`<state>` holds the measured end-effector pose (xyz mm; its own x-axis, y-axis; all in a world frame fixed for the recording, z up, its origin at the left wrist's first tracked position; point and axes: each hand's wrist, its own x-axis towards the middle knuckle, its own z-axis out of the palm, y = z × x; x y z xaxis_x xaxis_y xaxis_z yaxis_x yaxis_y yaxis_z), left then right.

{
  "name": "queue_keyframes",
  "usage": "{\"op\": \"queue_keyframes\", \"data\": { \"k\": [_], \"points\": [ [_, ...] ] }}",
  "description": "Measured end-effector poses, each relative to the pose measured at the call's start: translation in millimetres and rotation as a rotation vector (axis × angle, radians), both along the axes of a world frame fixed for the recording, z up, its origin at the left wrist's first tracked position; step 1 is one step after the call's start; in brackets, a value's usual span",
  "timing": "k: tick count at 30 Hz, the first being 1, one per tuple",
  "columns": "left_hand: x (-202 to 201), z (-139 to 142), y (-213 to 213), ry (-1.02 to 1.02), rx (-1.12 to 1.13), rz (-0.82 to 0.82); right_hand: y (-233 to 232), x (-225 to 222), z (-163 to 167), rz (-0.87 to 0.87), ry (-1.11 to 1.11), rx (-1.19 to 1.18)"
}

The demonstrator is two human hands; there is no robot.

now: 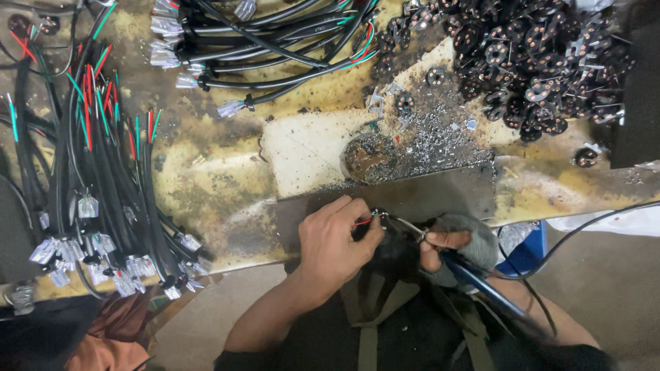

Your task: The person uses a soldering iron to join exposed wire ends to small black circular components on a cluttered workbench. They repeatedly pick up wire bundles, apply solder to the connections, and place the finished units on the table.

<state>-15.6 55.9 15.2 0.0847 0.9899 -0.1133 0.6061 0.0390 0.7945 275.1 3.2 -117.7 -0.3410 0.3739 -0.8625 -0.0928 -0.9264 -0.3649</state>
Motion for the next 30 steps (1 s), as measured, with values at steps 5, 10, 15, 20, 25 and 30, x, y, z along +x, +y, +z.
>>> {"op": "queue_keyframes", "data": {
  "k": [5, 10, 15, 20, 25, 30],
  "points": [
    [0.0, 0.2, 0.5, 0.016, 0.016, -0.010, 22.9, -45.2, 62.4, 0.353, -0.545, 1.318],
    [0.1, 0.5, 0.3, -0.004, 0.058, 0.002, 100.8, -38.2, 125.4, 0.279, 0.045, 1.197],
    [0.3, 0.9, -0.5, 0.006, 0.073, 0.021, 159.7, -25.2, 147.6, 0.840, -1.253, 1.493],
    [0.2, 1.0, -0.5, 0.029, 0.060, 0.024, 167.4, -47.2, 173.9, 0.732, -1.303, 1.840],
    [-0.1, 1.0, 0.2, -0.016, 0.116, 0.023, 126.2, -45.9, 154.7, 0.235, -0.386, 0.840],
    [-0.4, 1.2, 0.2, 0.005, 0.065, 0.016, 119.7, -44.2, 166.9, 0.285, -0.454, 1.258]
  ]
}}
